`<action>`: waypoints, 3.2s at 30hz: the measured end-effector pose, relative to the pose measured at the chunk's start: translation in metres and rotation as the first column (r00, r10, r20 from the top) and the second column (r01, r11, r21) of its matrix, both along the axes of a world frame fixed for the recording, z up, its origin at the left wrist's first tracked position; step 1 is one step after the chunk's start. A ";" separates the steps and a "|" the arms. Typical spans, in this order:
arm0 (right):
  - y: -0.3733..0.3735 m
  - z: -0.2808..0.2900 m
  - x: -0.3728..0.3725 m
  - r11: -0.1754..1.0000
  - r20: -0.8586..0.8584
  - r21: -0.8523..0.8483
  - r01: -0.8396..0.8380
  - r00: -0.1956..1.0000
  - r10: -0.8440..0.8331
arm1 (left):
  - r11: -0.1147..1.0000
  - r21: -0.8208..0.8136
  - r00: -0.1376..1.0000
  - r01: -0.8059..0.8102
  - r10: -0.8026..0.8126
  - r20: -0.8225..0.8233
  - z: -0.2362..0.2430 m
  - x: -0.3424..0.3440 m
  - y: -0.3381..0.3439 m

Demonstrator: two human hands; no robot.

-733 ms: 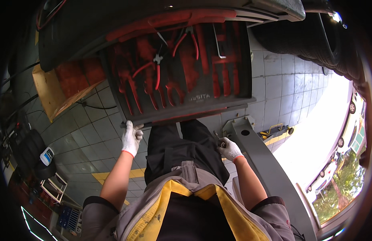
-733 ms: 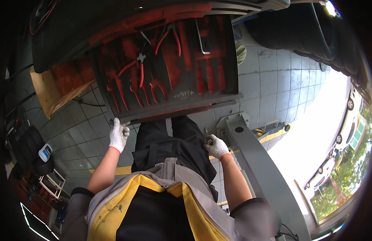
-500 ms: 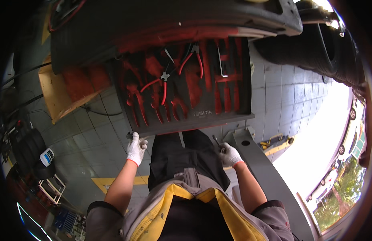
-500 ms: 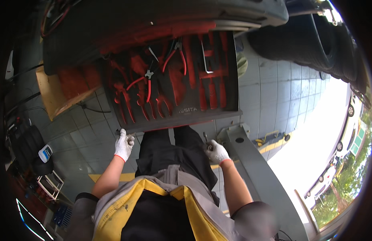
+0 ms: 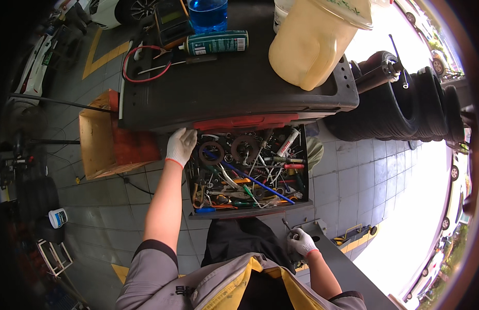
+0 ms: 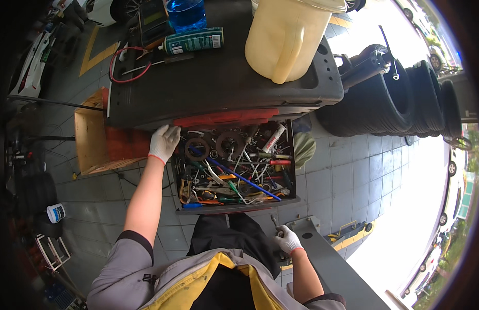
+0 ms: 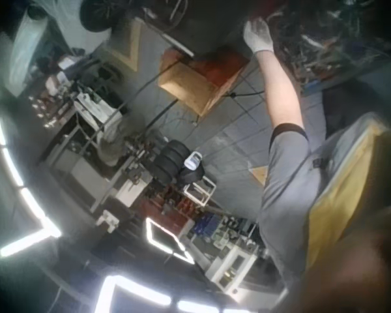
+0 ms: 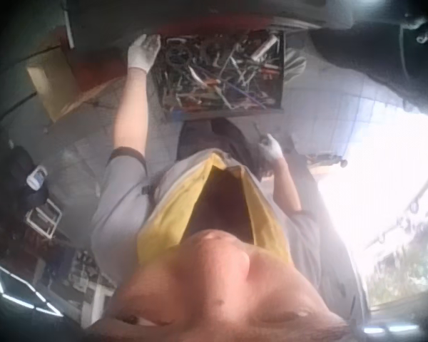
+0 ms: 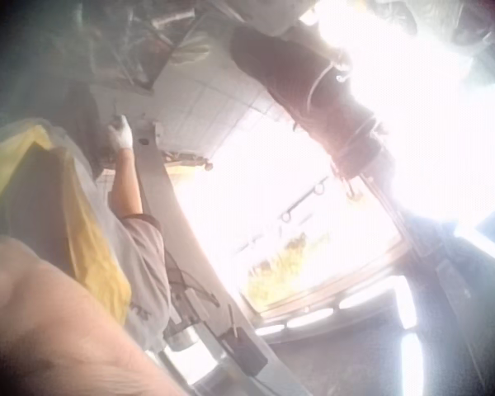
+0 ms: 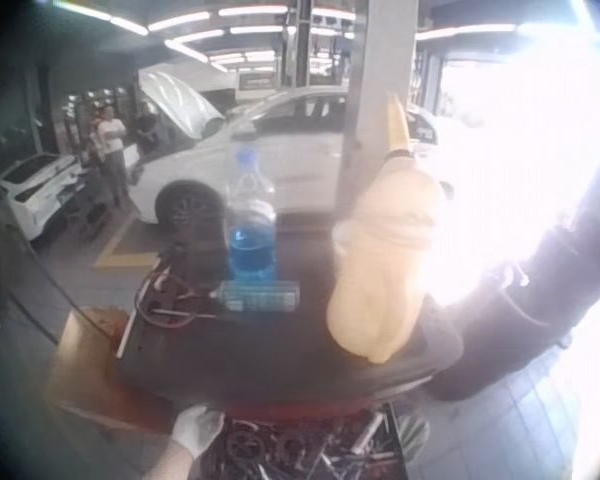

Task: The person searches through multiple tool drawers, selects a ratchet and extension, then walks to a white car with its hood open. The person uses the ratchet to loosen and remove a bolt from the engine, then places the tool on the vehicle's front edge.

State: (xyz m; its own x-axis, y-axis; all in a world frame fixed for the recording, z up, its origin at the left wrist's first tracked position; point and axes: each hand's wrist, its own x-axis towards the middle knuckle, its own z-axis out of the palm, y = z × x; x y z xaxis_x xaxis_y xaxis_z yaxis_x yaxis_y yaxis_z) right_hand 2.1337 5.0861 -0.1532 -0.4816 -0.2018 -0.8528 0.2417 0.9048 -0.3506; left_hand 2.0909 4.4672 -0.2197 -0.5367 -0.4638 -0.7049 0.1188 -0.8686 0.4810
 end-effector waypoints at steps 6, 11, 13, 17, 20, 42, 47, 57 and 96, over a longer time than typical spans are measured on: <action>0.027 0.002 0.004 0.997 0.033 0.057 -0.048 0.998 0.046 | 0.988 0.013 0.981 -0.153 0.154 -0.117 0.002 0.012 0.025; 0.041 -0.006 0.011 0.997 0.095 0.079 -0.013 0.995 0.005 | 0.998 0.036 0.998 -0.049 0.048 0.028 0.013 0.117 0.106; 0.042 -0.011 0.013 0.995 0.117 0.090 -0.035 0.993 0.024 | 0.995 0.008 0.981 0.100 -0.100 0.167 0.028 0.171 0.137; 0.037 -0.019 0.013 0.995 0.117 0.072 -0.069 0.991 0.060 | 0.977 0.073 0.908 0.201 -0.214 0.360 0.040 0.251 0.187; 0.032 -0.024 0.008 0.997 0.137 0.048 -0.063 0.989 0.056 | 0.951 0.125 0.854 0.283 -0.309 0.420 0.043 0.289 0.212; 0.042 -0.035 0.005 0.999 0.154 -0.002 -0.034 0.988 0.034 | 0.994 0.041 0.951 0.099 -0.107 0.291 0.036 0.202 0.162; 0.030 -0.030 -0.004 0.995 0.171 0.050 -0.083 0.983 0.073 | 0.996 -0.083 0.986 -0.015 0.029 0.164 0.009 0.106 0.098; -0.009 -0.006 -0.017 0.999 0.156 -0.030 -0.033 0.987 0.037 | 0.323 -0.190 0.349 0.927 -0.562 0.750 -0.029 0.076 0.136; 0.013 -0.014 -0.127 0.973 -0.478 0.166 -0.160 0.850 0.222 | 0.125 0.389 -0.187 0.913 -0.718 0.670 0.067 0.393 0.155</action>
State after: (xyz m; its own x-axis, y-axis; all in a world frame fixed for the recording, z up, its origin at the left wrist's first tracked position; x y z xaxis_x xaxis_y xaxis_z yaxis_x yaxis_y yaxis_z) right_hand 2.0065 5.0989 -0.1671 -0.8052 -0.2484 -0.5385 -0.1159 0.9565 -0.2678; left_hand 2.4841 4.6226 -0.1530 -0.0667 -0.1553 -0.9856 -0.9897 0.1355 0.0456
